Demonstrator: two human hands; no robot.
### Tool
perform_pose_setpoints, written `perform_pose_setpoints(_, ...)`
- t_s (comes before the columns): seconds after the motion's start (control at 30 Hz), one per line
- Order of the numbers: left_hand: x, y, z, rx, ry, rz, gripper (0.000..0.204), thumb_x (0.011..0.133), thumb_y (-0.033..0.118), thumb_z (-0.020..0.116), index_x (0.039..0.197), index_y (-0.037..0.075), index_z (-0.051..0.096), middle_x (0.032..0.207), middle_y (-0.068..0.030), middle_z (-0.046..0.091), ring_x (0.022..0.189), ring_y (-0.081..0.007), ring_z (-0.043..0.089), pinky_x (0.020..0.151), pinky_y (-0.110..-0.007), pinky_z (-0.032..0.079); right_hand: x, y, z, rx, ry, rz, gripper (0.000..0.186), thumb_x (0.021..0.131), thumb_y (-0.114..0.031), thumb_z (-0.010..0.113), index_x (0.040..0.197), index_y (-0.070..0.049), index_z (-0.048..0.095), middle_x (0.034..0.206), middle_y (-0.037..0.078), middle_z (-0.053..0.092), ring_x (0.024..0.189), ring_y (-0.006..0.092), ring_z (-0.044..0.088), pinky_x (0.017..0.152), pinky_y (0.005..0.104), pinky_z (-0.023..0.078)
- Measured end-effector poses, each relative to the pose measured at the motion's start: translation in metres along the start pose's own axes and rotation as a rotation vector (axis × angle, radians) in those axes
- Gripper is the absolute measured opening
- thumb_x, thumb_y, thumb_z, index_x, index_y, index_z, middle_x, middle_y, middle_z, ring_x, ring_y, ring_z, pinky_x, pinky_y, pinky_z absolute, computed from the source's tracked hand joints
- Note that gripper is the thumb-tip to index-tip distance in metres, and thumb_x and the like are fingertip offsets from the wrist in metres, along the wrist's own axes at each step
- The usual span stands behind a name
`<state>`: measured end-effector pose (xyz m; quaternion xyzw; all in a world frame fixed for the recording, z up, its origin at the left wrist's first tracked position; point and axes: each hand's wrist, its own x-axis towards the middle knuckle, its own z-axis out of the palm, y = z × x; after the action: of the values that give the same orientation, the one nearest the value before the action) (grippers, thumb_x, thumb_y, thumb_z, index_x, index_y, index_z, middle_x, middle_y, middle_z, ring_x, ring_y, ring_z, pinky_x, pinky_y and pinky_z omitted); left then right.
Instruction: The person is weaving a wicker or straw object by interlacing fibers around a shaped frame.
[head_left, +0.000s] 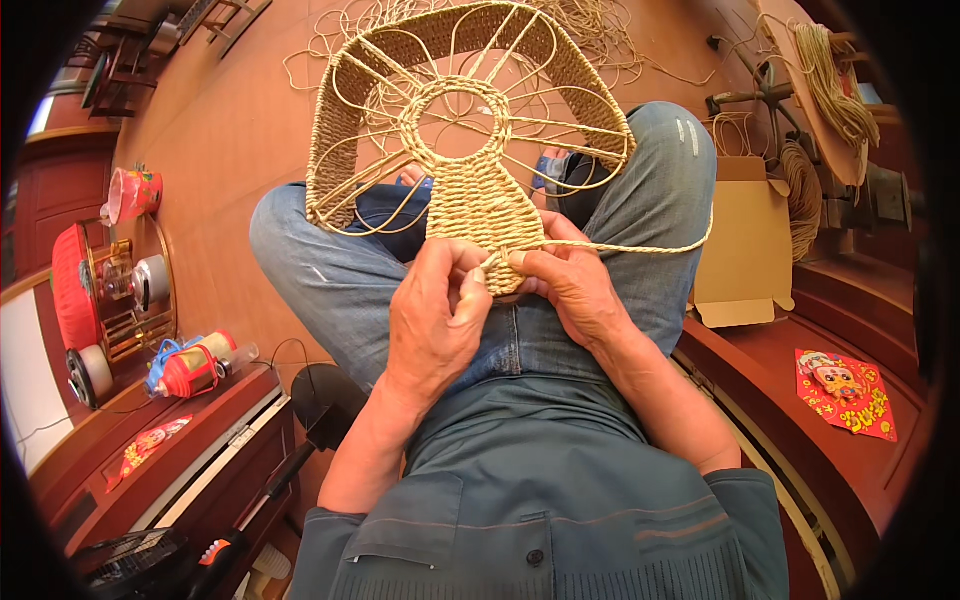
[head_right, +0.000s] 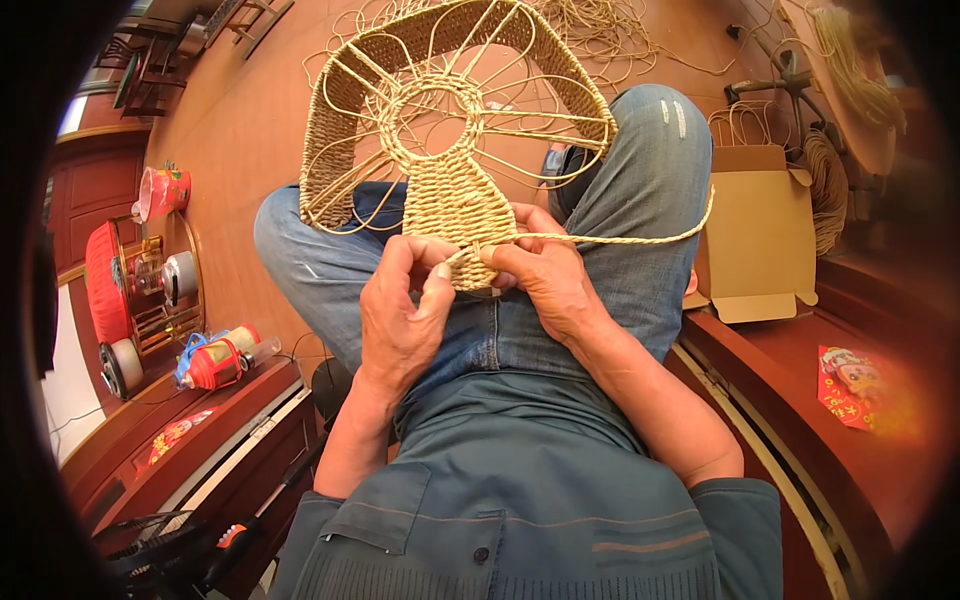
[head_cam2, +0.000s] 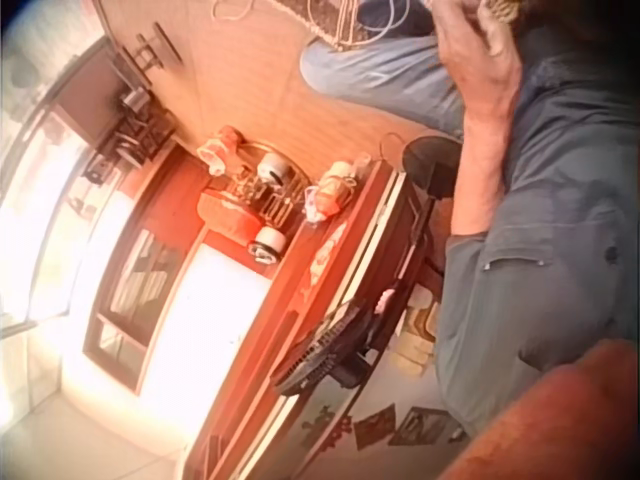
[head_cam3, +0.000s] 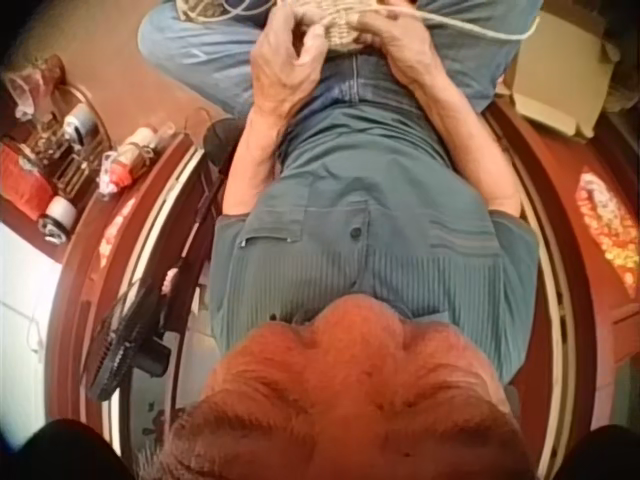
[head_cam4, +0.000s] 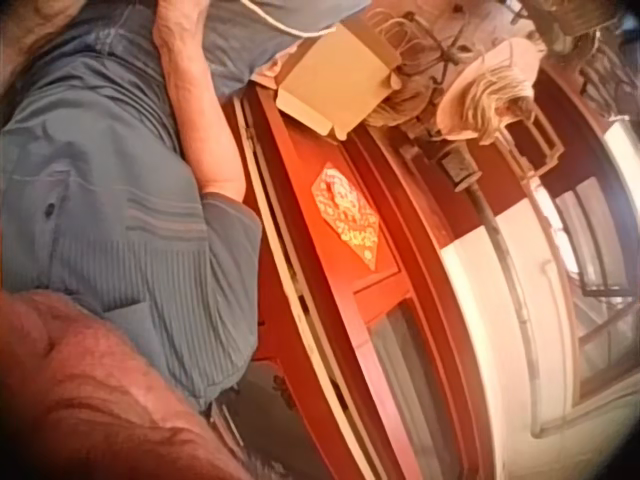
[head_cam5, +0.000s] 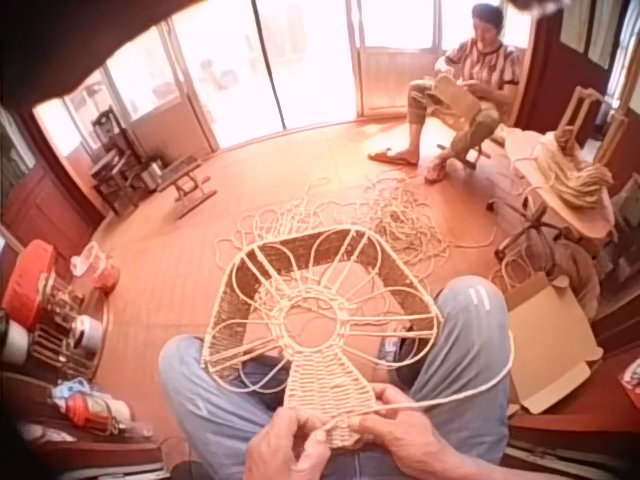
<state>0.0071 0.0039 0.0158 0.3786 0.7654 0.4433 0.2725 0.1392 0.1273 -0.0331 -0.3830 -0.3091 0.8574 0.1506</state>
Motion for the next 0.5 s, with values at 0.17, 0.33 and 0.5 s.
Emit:
perform_pose_setpoints(0.17, 0.001, 0.0, 0.004, -0.018, -0.024, -0.004, 0.015, 0.099, -0.003, 0.064, 0.113, 0.003, 0.063, 0.094, -0.0037, 0.068, 0.076, -0.0095, 0.063, 0.068, -0.027, 0.052, -0.001, 0.001, 0.003, -0.006, 0.012, -0.029, 0.055, 0.093, -0.003, 0.074, 0.142, 0.002, 0.05, 0.105, 0.006, 0.074, 0.079, 0.0085, 0.065, 0.068, 0.0231, 0.052)
perform_pose_setpoints(0.33, 0.007, -0.001, -0.002, -0.106, -0.125, 0.005, 0.027, 0.102, -0.002, 0.06, 0.128, 0.004, 0.06, 0.1, -0.0012, 0.066, 0.076, -0.0058, 0.056, 0.068, -0.022, 0.046, -0.008, 0.005, 0.003, -0.018, 0.035, -0.068, 0.049, 0.096, -0.006, 0.076, 0.138, 0.001, 0.05, 0.108, 0.008, 0.074, 0.083, 0.0102, 0.068, 0.072, 0.0242, 0.055)
perform_pose_setpoints(0.5, 0.01, -0.01, -0.022, -0.745, -0.281, -0.337, 0.026, 0.109, 0.011, 0.057, 0.134, 0.006, 0.052, 0.102, 0.0004, 0.059, 0.066, -0.0011, 0.041, 0.057, -0.018, 0.035, -0.026, 0.003, 0.006, -0.37, 0.218, -0.19, 0.033, 0.096, -0.009, 0.08, 0.116, -0.003, 0.055, 0.093, 0.001, 0.067, 0.075, 0.0077, 0.063, 0.067, 0.0244, 0.053)
